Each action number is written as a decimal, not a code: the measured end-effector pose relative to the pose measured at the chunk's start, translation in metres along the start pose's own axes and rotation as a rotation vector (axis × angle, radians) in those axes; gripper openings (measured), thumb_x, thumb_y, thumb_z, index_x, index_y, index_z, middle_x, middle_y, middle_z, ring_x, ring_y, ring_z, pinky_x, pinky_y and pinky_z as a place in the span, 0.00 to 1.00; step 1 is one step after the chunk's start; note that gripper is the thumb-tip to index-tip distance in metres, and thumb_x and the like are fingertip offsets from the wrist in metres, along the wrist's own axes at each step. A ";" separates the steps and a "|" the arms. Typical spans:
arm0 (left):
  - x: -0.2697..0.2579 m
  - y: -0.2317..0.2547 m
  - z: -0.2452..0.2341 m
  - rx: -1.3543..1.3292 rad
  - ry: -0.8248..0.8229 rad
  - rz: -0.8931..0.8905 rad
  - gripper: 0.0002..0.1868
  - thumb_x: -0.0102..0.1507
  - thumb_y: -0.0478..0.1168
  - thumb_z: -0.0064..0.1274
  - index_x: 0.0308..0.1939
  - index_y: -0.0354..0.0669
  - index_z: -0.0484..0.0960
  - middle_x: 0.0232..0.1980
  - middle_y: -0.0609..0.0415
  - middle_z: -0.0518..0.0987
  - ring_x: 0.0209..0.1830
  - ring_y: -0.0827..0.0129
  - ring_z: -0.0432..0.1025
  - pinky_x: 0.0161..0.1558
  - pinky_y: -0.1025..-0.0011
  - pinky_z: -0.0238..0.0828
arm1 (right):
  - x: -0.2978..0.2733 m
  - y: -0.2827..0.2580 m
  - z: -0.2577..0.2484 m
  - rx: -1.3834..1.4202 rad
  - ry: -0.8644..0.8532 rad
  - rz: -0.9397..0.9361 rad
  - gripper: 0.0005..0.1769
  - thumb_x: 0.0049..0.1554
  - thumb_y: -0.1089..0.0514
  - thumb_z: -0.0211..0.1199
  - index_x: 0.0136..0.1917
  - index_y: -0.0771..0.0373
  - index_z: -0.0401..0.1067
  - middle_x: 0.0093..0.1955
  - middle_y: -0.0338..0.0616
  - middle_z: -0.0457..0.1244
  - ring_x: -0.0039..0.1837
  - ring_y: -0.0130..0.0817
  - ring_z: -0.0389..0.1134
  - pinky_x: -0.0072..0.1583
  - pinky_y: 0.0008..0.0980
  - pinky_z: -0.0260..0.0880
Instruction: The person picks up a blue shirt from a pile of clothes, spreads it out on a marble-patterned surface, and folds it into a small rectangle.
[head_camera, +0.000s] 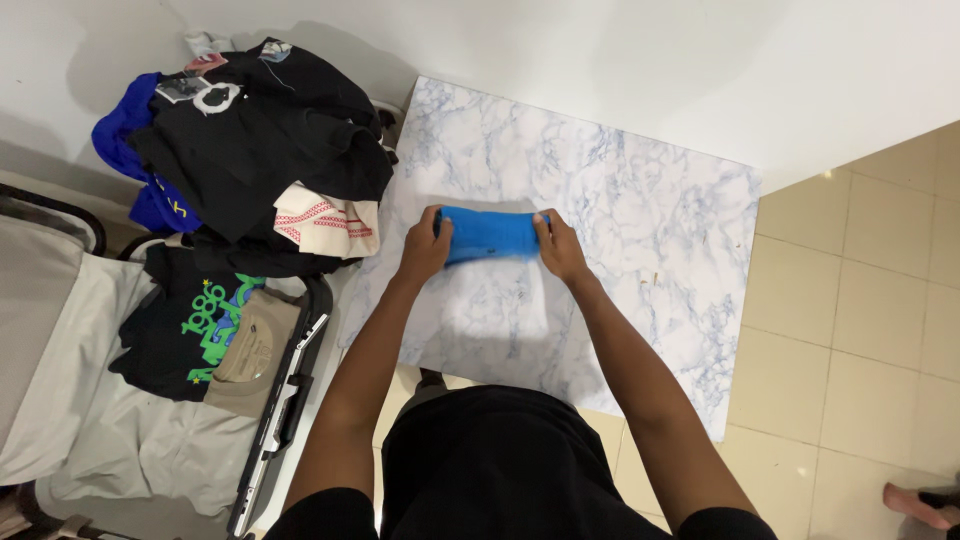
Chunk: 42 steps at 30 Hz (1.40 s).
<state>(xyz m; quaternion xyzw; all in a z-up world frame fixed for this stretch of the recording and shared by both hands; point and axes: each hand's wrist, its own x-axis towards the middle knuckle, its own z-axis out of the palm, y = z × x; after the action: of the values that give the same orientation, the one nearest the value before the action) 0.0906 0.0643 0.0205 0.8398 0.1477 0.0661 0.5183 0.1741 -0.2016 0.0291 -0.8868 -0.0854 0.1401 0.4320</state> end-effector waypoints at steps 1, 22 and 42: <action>0.004 -0.003 0.003 0.000 -0.001 0.000 0.19 0.68 0.47 0.45 0.58 0.39 0.75 0.38 0.34 0.82 0.39 0.42 0.79 0.45 0.52 0.74 | 0.002 0.000 -0.001 0.008 0.005 -0.022 0.19 0.68 0.44 0.51 0.56 0.62 0.70 0.40 0.57 0.68 0.42 0.52 0.70 0.48 0.44 0.69; -0.031 -0.042 0.050 0.271 0.002 -0.500 0.28 0.54 0.60 0.67 0.46 0.42 0.84 0.45 0.46 0.86 0.47 0.54 0.79 0.50 0.61 0.74 | -0.026 0.040 0.012 -0.282 0.083 0.366 0.34 0.49 0.28 0.68 0.39 0.65 0.77 0.37 0.51 0.71 0.43 0.45 0.74 0.49 0.41 0.73; -0.015 -0.038 0.086 0.618 0.079 0.426 0.28 0.60 0.34 0.54 0.66 0.39 0.73 0.74 0.45 0.69 0.78 0.53 0.59 0.75 0.47 0.51 | -0.032 0.024 0.073 -0.478 0.188 -0.307 0.35 0.60 0.45 0.61 0.74 0.66 0.64 0.76 0.68 0.54 0.74 0.64 0.55 0.73 0.59 0.53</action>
<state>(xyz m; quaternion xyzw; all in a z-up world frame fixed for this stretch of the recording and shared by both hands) 0.0920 0.0024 -0.0511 0.9652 0.0026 0.1573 0.2088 0.1213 -0.1707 -0.0274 -0.9492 -0.2087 -0.0335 0.2333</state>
